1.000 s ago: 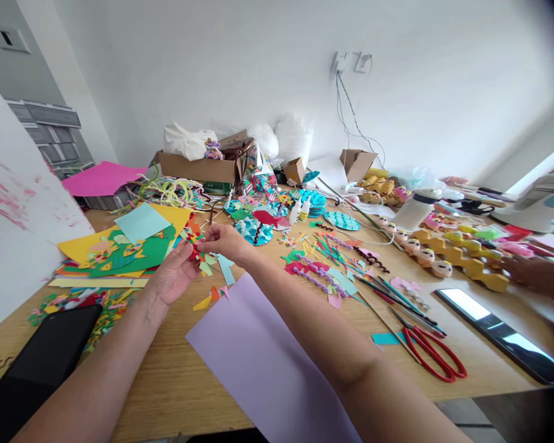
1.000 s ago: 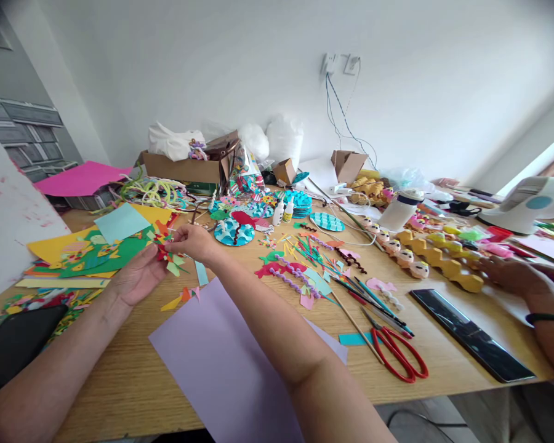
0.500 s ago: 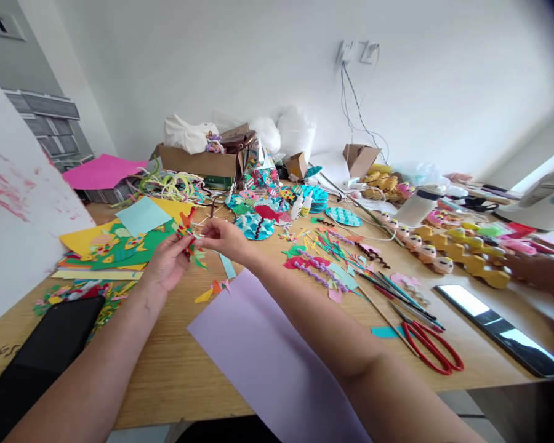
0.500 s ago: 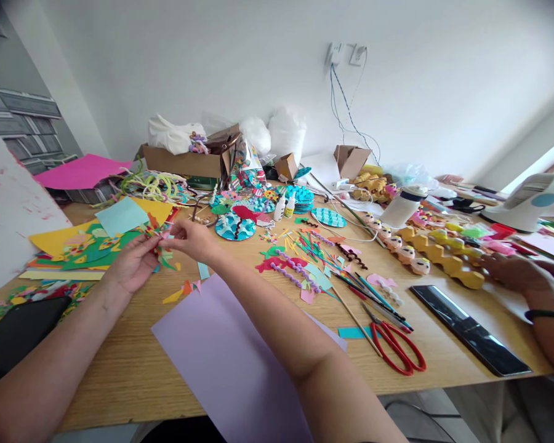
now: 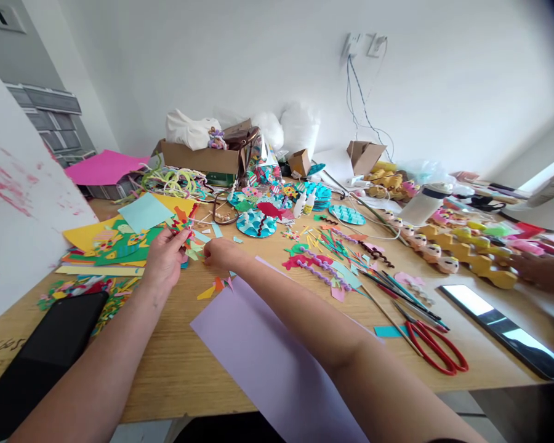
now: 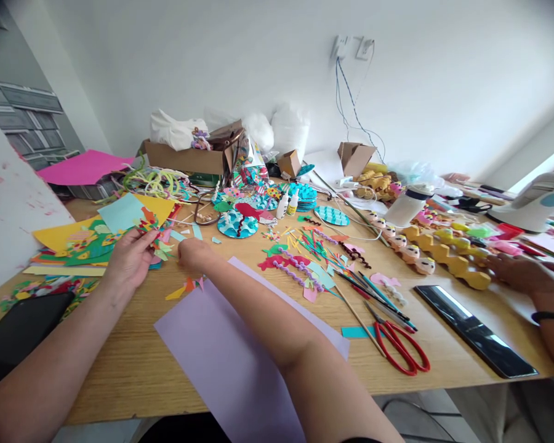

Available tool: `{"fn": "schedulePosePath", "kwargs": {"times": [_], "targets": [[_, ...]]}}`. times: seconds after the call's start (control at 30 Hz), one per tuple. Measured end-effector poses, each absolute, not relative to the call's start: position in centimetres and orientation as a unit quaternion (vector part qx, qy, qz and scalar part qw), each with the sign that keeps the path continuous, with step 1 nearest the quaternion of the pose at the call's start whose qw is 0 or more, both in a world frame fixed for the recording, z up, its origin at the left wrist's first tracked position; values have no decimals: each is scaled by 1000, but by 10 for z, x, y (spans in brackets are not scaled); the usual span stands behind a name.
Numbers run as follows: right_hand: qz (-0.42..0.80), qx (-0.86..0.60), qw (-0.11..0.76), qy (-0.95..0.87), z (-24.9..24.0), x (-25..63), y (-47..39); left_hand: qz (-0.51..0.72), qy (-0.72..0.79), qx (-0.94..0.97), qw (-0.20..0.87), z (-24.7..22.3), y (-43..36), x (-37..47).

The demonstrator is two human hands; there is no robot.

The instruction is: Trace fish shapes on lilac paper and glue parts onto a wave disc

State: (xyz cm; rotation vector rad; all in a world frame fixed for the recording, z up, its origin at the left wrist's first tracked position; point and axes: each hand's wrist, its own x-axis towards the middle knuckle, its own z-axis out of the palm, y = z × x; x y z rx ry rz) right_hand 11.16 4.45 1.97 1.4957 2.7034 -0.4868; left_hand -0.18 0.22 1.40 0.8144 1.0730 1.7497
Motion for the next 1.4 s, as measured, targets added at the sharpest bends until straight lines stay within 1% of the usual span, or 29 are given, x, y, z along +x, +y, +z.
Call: {"fn": "schedulePosePath", "kwargs": {"times": [0.2, 0.4, 0.53, 0.6, 0.77, 0.87, 1.07, 1.4], "targets": [[-172, 484, 21, 858, 20, 104, 46, 702, 442, 339, 444, 12, 3, -1], [-213, 447, -28, 868, 34, 129, 42, 706, 437, 351, 433, 14, 3, -1], [-294, 388, -44, 872, 38, 157, 38, 705, 435, 357, 432, 13, 3, -1], [-327, 359, -36, 873, 36, 167, 34, 702, 437, 359, 432, 13, 2, 0], [-262, 332, -3, 906, 27, 173, 24, 697, 442, 367, 430, 12, 2, 0], [-258, 334, 7, 907, 24, 173, 23, 696, 443, 370, 428, 12, 2, 0], [-242, 329, -6, 913, 22, 179, 28, 690, 440, 380, 431, 11, 2, 0], [-202, 404, 41, 891, 21, 171, 20, 687, 440, 385, 432, 8, 3, 1]]}}
